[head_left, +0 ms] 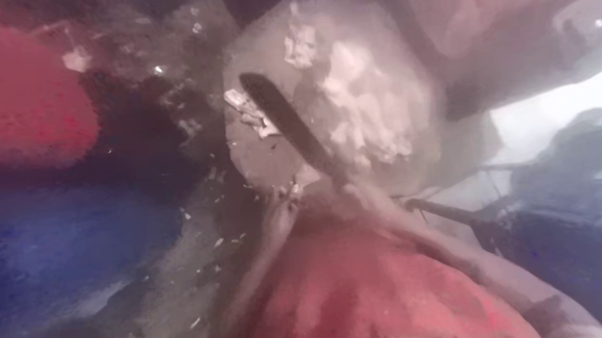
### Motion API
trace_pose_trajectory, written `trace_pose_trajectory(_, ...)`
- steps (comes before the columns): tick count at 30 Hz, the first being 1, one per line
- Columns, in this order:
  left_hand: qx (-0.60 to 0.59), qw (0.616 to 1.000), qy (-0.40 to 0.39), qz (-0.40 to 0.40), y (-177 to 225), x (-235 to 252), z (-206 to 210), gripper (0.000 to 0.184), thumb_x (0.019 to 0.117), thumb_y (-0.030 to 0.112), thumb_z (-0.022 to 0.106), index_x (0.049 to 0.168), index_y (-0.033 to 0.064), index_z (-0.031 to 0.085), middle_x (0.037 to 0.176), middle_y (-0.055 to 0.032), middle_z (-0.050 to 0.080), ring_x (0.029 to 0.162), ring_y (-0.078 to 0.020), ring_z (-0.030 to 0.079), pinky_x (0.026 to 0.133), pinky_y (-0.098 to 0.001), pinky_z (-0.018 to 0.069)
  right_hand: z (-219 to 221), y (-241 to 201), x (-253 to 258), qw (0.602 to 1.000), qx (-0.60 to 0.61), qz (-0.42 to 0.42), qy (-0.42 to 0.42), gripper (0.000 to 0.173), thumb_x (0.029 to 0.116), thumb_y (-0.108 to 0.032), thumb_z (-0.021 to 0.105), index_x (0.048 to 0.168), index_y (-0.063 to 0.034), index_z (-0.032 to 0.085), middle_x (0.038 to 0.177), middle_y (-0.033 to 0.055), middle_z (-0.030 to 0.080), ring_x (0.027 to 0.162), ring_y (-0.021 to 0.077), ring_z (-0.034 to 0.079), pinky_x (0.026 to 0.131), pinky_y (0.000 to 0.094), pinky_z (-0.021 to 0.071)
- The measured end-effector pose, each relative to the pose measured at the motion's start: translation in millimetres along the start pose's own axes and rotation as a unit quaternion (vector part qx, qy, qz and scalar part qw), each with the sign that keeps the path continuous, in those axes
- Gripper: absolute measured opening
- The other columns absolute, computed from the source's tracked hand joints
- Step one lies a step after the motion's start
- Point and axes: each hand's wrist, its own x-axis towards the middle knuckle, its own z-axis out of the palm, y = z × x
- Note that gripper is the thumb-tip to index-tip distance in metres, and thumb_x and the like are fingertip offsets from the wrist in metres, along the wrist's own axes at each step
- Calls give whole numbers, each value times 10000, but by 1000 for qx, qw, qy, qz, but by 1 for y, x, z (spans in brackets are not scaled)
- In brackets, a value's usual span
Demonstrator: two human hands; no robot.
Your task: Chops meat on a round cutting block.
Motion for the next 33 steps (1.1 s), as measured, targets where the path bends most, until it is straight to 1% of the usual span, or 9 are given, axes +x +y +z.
trace_pose_trajectory(4,-4,999,53,9,-8,-7,10,300,972,398,640,1174,200,739,1311,-86,641,1265,-274,576,1078,-470,481,50,58,9,982,-51,145,-113,593,1098,-508,334,1365,-30,560,1144,209,681,1069,315,679,972,517,532)
trace_pose_trajectory(7,18,996,80,-20,10,8,21,478,933,505,675,1289,188,654,1323,-120,630,1241,-314,595,1042,-535,492,41,79,3,967,-7,214,-137,661,1082,-578,290,1399,-76,580,1269,197,661,1194,295,640,1051,535,485)
trace_pose_trajectory(13,-34,997,36,-58,18,54,-25,320,1029,310,572,1288,147,663,1254,-91,691,1181,-259,655,1036,-508,515,0,125,-25,974,37,217,62,544,1112,-462,305,1200,-58,657,905,99,674,781,189,656,749,412,574)
trace_pose_trajectory(16,-118,990,55,-54,26,99,-83,369,1049,300,583,1332,65,616,1251,-160,682,1133,-290,674,1013,-516,524,-5,116,-43,965,-41,249,78,538,1070,-503,441,1223,-25,632,936,146,690,842,265,688,814,493,567)
trace_pose_trajectory(19,-113,989,99,15,64,157,-137,446,1020,354,639,1379,97,577,1230,-181,674,1046,-321,695,899,-541,576,-14,120,-57,968,-84,237,-25,582,1041,-574,456,1193,-48,655,979,160,702,915,301,700,864,549,558)
trace_pose_trajectory(22,-98,990,96,44,106,208,-157,675,977,385,685,1548,176,392,1487,-187,515,1267,-383,586,1030,-606,496,-16,130,-57,964,-131,194,-126,581,1057,-570,410,1387,-129,594,1213,175,694,1148,345,667,1015,590,504)
trace_pose_trajectory(24,-62,998,-3,23,140,240,-151,653,1012,317,657,1572,199,343,1525,-160,495,1332,-362,549,1086,-581,458,-13,133,-50,960,-154,197,-123,563,1057,-556,414,1369,-124,597,1208,184,698,1149,370,668,1005,612,506)
trace_pose_trajectory(28,108,977,43,180,149,298,-66,407,917,337,722,1284,168,669,1267,-119,675,1187,-319,632,1014,-571,507,-21,125,-45,960,-139,213,-114,498,1053,-529,446,1323,-148,620,1196,159,705,1126,373,679,958,644,523)
trace_pose_trajectory(33,-50,991,-23,121,174,257,-113,280,1013,195,628,1269,83,643,1177,-176,692,1039,-319,683,918,-562,544,-40,131,-39,973,-60,204,-90,599,1046,-605,406,1318,-121,630,1089,179,718,1039,367,697,926,625,529)
